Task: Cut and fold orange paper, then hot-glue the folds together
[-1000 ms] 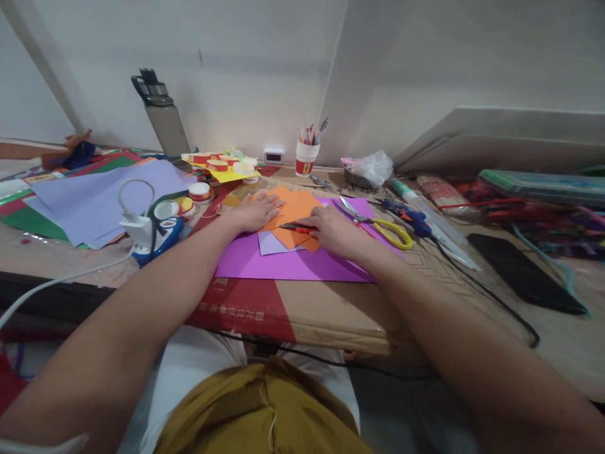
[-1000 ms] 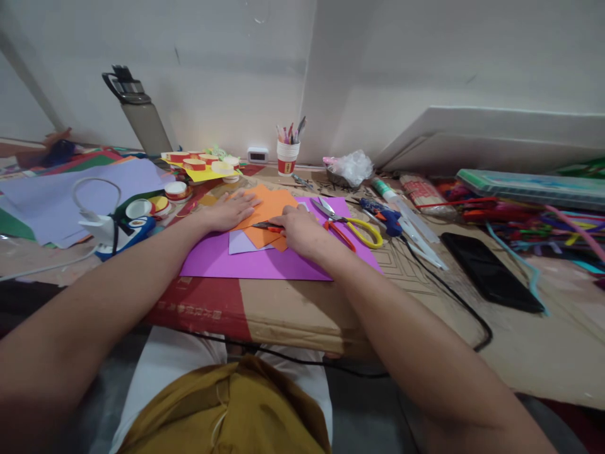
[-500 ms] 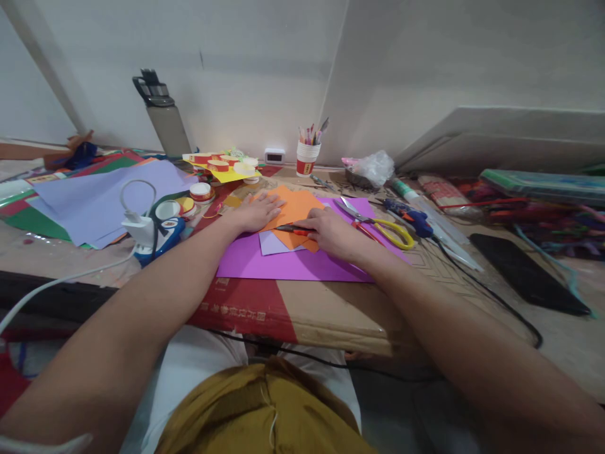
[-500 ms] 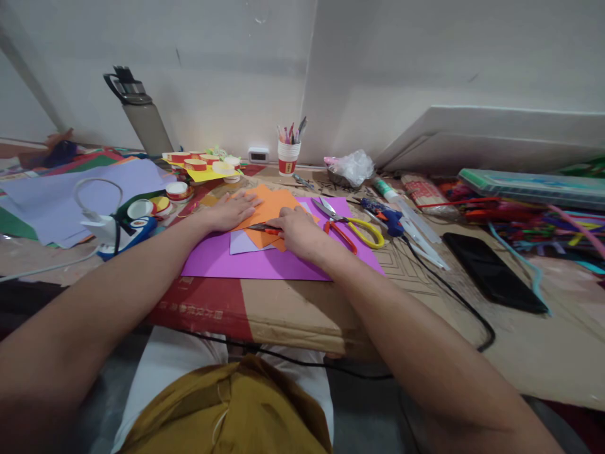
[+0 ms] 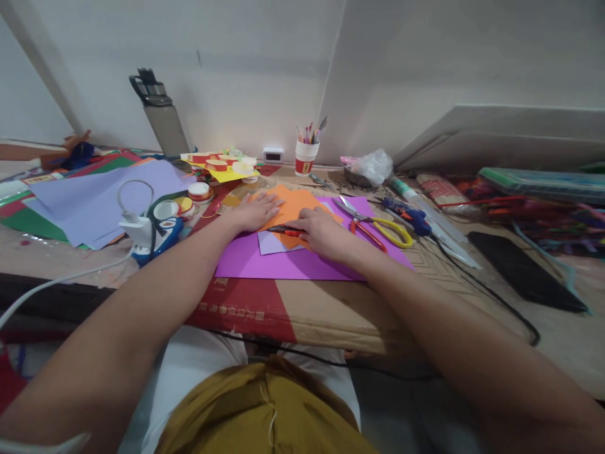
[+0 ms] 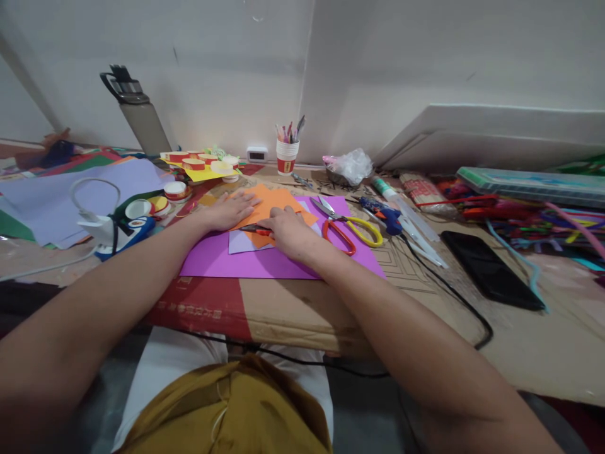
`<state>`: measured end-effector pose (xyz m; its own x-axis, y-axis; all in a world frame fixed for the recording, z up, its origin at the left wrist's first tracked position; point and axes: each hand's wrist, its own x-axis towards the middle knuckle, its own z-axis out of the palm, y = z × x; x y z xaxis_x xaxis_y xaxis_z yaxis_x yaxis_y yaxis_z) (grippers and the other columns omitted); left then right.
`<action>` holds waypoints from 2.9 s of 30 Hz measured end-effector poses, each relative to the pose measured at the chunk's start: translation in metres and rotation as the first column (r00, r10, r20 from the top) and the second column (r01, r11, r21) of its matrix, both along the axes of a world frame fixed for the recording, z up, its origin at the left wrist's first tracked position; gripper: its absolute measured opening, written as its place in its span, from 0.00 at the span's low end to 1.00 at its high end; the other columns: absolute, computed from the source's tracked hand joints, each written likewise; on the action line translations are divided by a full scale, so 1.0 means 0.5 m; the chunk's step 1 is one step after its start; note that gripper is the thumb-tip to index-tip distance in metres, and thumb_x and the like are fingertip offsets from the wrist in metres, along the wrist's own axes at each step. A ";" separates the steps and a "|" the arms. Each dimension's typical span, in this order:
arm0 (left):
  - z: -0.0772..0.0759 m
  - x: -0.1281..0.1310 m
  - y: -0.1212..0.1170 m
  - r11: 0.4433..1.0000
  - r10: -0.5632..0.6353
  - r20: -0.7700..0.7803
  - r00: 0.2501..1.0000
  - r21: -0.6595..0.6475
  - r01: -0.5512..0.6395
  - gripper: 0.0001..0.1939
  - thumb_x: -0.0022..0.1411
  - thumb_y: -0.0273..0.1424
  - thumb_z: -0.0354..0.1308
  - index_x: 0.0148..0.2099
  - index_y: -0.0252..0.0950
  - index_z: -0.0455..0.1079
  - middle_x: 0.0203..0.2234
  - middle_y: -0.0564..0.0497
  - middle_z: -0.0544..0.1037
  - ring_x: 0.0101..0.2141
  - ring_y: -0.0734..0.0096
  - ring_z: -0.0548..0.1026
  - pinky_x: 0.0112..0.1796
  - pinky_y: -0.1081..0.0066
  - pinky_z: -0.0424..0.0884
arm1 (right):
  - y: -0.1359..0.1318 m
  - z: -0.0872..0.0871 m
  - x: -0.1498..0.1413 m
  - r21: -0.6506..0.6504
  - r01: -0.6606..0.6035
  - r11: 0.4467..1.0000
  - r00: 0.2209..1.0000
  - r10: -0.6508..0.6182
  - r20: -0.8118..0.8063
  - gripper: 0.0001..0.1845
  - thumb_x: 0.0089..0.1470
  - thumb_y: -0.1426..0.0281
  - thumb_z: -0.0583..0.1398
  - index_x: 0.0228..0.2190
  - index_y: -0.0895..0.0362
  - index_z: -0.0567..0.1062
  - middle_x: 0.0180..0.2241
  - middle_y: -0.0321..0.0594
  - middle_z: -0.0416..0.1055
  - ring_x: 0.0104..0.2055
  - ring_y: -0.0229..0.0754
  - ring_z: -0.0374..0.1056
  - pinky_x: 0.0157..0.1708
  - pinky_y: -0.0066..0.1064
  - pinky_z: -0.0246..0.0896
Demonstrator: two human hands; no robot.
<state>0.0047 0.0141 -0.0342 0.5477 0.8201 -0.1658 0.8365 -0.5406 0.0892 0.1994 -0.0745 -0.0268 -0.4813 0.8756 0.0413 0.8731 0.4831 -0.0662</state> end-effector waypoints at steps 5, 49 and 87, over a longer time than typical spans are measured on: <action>0.006 0.002 -0.006 1.000 0.014 0.000 1.000 -0.021 -0.014 0.30 0.72 0.43 0.27 0.73 0.47 0.43 0.72 0.56 0.42 0.70 0.58 0.38 0.65 0.45 0.37 | -0.007 0.003 -0.010 -0.006 -0.006 1.000 1.000 0.006 -0.011 0.23 0.62 0.75 0.52 0.55 0.48 0.73 0.44 0.47 0.67 0.43 0.49 0.60 0.38 0.35 0.53; 0.000 -0.003 -0.002 0.999 -0.009 0.074 0.997 0.043 0.006 0.29 0.72 0.45 0.35 0.71 0.44 0.52 0.71 0.50 0.49 0.69 0.56 0.43 0.65 0.45 0.39 | -0.080 0.033 0.008 -0.125 -0.251 0.960 0.939 0.210 -0.271 0.24 0.59 0.74 0.57 0.56 0.53 0.73 0.45 0.46 0.71 0.48 0.45 0.65 0.49 0.34 0.58; 0.012 -0.007 0.007 0.967 0.146 0.113 0.983 0.192 -0.165 0.28 0.65 0.50 0.49 0.56 0.36 0.71 0.55 0.39 0.72 0.57 0.48 0.66 0.57 0.55 0.60 | 0.238 0.012 0.141 0.086 0.606 0.790 0.795 -0.602 -0.069 0.16 0.58 0.71 0.57 0.44 0.59 0.80 0.47 0.58 0.74 0.51 0.54 0.68 0.47 0.42 0.59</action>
<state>0.0013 0.0174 -0.0282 0.4161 0.9075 0.0581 0.9044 -0.4197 0.0775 0.2700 0.0447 -0.0208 0.1484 0.9775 0.1498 0.9870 -0.1368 -0.0848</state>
